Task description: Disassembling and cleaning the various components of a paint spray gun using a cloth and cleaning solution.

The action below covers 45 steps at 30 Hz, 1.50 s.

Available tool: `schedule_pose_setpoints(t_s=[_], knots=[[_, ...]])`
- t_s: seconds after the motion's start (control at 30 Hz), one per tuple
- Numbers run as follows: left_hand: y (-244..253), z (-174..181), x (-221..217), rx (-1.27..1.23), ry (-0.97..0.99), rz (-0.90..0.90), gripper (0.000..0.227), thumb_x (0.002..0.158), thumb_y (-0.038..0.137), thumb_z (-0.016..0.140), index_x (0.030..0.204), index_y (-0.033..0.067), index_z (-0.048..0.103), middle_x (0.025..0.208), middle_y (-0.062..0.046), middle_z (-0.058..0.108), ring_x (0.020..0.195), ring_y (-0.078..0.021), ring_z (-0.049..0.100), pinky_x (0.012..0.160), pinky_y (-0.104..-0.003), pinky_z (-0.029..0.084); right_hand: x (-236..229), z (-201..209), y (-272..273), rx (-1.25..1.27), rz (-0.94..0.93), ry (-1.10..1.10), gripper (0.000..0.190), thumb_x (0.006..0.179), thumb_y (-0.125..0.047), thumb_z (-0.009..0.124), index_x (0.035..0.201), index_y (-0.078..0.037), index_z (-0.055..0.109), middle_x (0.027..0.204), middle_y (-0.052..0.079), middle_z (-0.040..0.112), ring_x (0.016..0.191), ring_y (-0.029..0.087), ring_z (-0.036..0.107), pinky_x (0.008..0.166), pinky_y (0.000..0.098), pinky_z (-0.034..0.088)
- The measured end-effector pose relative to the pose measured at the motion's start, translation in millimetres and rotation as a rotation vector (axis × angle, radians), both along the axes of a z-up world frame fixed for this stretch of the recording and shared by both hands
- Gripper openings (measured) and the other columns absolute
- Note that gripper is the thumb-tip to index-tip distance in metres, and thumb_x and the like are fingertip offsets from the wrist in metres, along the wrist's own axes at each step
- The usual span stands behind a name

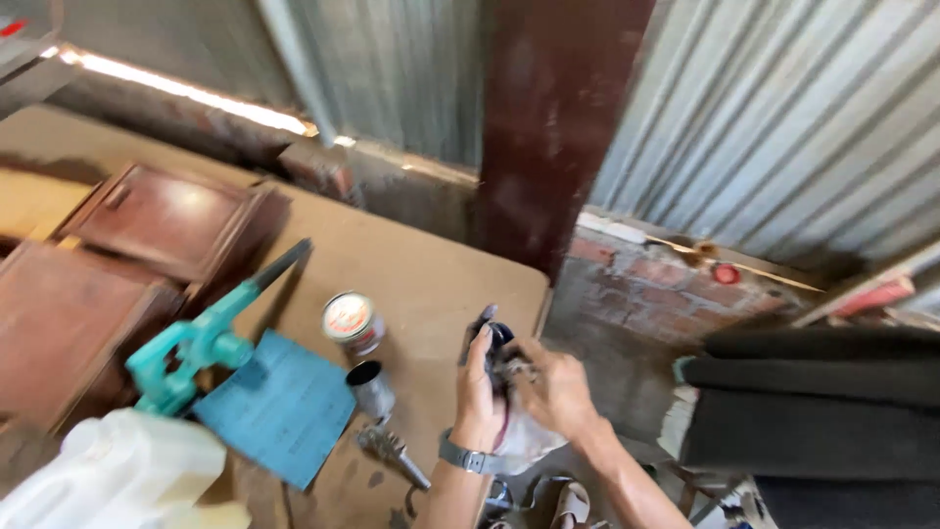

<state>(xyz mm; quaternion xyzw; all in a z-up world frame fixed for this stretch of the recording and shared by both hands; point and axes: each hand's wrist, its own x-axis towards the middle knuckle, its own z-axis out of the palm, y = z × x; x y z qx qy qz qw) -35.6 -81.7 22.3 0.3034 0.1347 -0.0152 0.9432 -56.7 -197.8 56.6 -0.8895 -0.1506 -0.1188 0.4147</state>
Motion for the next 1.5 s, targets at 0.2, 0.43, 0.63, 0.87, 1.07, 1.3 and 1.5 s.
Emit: schedule_pose_setpoints(t_s=[0.2, 0.43, 0.63, 0.87, 1.07, 1.3, 1.5], knots=[[93, -7, -15, 0.152, 0.457, 0.361, 0.045, 0.084, 0.039, 0.084, 0.118, 0.0117, 0.071, 0.099, -0.008, 0.073, 0.075, -0.0182, 0.062, 0.067, -0.030, 0.045, 58, -42, -5, 0.401, -0.286, -0.133, 0.028, 0.079, -0.003, 0.062, 0.106, -0.006, 0.072, 0.094, 0.013, 0.070, 0.093, 0.023, 0.064, 0.095, 0.0419, 0.050], [250, -98, -18, 0.635, 0.510, 0.382, 0.053, 0.093, 0.038, 0.081, 0.132, 0.0078, 0.064, 0.103, -0.014, 0.068, 0.089, -0.0236, 0.065, 0.079, -0.039, 0.052, 167, -39, 70, 0.952, -0.653, -0.201, 0.031, 0.075, -0.020, 0.061, 0.105, -0.015, 0.067, 0.105, 0.007, 0.056, 0.098, 0.018, 0.053, 0.092, 0.0292, 0.040], [281, -116, 29, 1.070, 0.503, 0.022, 0.091, 0.076, 0.056, 0.087, 0.153, 0.0290, 0.047, 0.132, -0.007, 0.068, 0.123, -0.0222, 0.066, 0.100, -0.045, 0.056, 212, -198, 65, 0.464, -0.767, 0.257, 0.055, 0.098, -0.026, 0.069, 0.146, -0.004, 0.053, 0.136, 0.030, 0.060, 0.127, 0.043, 0.059, 0.104, 0.0539, 0.047], [293, -235, 21, 1.314, 0.499, 0.074, 0.065, 0.093, 0.043, 0.073, 0.142, 0.0061, 0.054, 0.126, -0.026, 0.062, 0.118, -0.0467, 0.062, 0.088, -0.063, 0.056, 84, -318, 73, -0.562, -0.244, 0.492, 0.091, 0.082, -0.046, 0.077, 0.159, -0.023, 0.035, 0.162, 0.015, 0.037, 0.129, 0.042, 0.057, 0.100, 0.0633, 0.051], [272, -171, 38, 1.237, 0.357, 0.026, 0.059, 0.087, 0.045, 0.075, 0.135, 0.0144, 0.061, 0.129, -0.014, 0.066, 0.119, -0.0348, 0.063, 0.096, -0.052, 0.055, 30, -242, 138, -0.205, -0.275, 0.211, 0.065, 0.076, -0.010, 0.073, 0.136, -0.017, 0.050, 0.142, 0.011, 0.044, 0.120, 0.033, 0.056, 0.101, 0.0486, 0.048], [254, -237, 76, 1.910, -0.164, -0.423, 0.072, 0.087, 0.068, 0.063, 0.138, 0.0164, 0.063, 0.143, -0.024, 0.049, 0.129, -0.0465, 0.048, 0.100, -0.063, 0.048, -31, -328, 178, 0.106, 0.313, 1.136, 0.128, 0.065, -0.065, 0.082, 0.162, -0.013, 0.017, 0.167, 0.012, 0.028, 0.152, 0.034, 0.030, 0.122, 0.0485, 0.033], [271, -217, 72, 1.679, -0.200, -0.478, 0.061, 0.094, 0.058, 0.055, 0.133, 0.0115, 0.062, 0.138, -0.017, 0.051, 0.127, -0.0384, 0.048, 0.105, -0.056, 0.044, -72, -387, 200, -0.048, 0.077, 0.644, 0.059, 0.093, -0.055, 0.064, 0.138, -0.016, 0.062, 0.108, 0.015, 0.078, 0.088, 0.038, 0.076, 0.078, 0.0451, 0.061]])
